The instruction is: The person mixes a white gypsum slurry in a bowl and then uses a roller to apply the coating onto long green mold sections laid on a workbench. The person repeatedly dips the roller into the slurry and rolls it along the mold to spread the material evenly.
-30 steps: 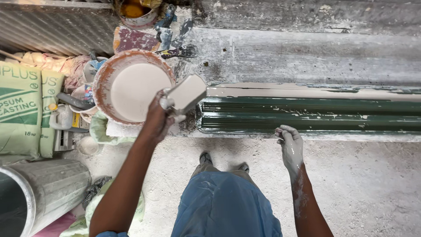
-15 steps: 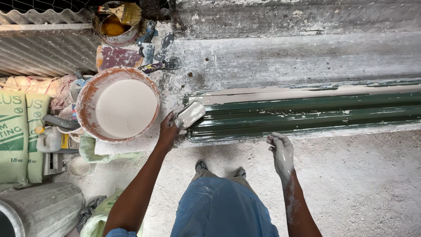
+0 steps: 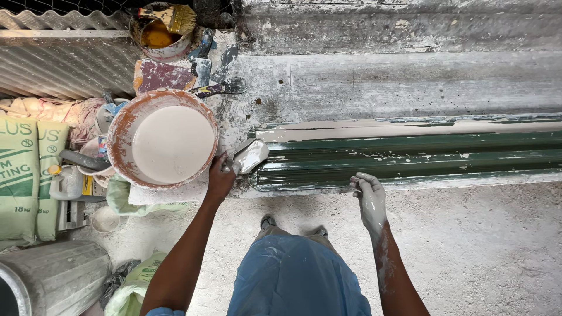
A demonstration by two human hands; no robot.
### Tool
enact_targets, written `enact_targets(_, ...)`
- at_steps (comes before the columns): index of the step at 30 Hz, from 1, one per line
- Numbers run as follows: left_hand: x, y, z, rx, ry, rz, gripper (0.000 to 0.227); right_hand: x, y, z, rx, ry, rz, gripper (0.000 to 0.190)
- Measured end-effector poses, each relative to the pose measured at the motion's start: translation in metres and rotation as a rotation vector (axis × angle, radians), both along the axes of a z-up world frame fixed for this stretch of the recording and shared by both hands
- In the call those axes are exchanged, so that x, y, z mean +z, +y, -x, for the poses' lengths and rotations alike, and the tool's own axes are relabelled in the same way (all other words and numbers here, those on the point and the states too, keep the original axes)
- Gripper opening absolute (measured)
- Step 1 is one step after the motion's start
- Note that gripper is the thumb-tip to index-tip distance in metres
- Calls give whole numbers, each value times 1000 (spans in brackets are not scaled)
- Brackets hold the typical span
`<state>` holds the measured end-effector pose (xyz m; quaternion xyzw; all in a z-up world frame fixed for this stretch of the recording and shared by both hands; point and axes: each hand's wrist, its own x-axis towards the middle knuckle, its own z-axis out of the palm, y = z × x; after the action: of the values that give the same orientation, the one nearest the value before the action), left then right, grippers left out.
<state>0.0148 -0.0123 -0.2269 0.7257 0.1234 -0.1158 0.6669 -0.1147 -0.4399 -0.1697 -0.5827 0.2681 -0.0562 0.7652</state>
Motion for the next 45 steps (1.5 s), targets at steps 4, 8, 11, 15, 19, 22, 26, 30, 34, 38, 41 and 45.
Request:
enact_targets(4,3,-1,0,-16,-48,-98,70,-1,1,-3,26,-13,61,19)
enact_targets(8,7,-2,-1,-48,-133,-165,72,1,2,-7,29,-14,88,19)
enact_targets(11,11,-9,-2,-66,-290,-209,68,2,2,-9,24,-16,92,18)
enact_targets(15,25,-26,-8,-95,-358,-250,62,4,3,-10,21,-18,95,18)
enact_targets(19,48,-53,-13,-162,-379,-296,59,3,-5,-3,-1,-15,110,18)
enact_targets(22,65,-78,-18,-228,-400,-321,55,1,-19,1,-32,17,116,19)
enact_targets(26,68,-121,-23,-275,-446,-316,54,-6,-50,4,-36,25,200,20)
enact_targets(30,53,-173,-30,-290,-437,-343,64,-16,-100,3,-24,65,276,21)
enact_targets(34,39,-234,-31,-308,-490,-402,66,-29,-173,5,-19,26,266,21)
enact_targets(38,33,-308,-28,-302,-494,-483,60,-46,-267,9,0,55,270,20)
enact_targets(41,35,-371,-19,-281,-519,-422,58,-49,-343,12,44,38,289,21)
enact_targets(45,42,-461,-14,-301,-536,-413,57,-46,-435,17,83,76,363,22)
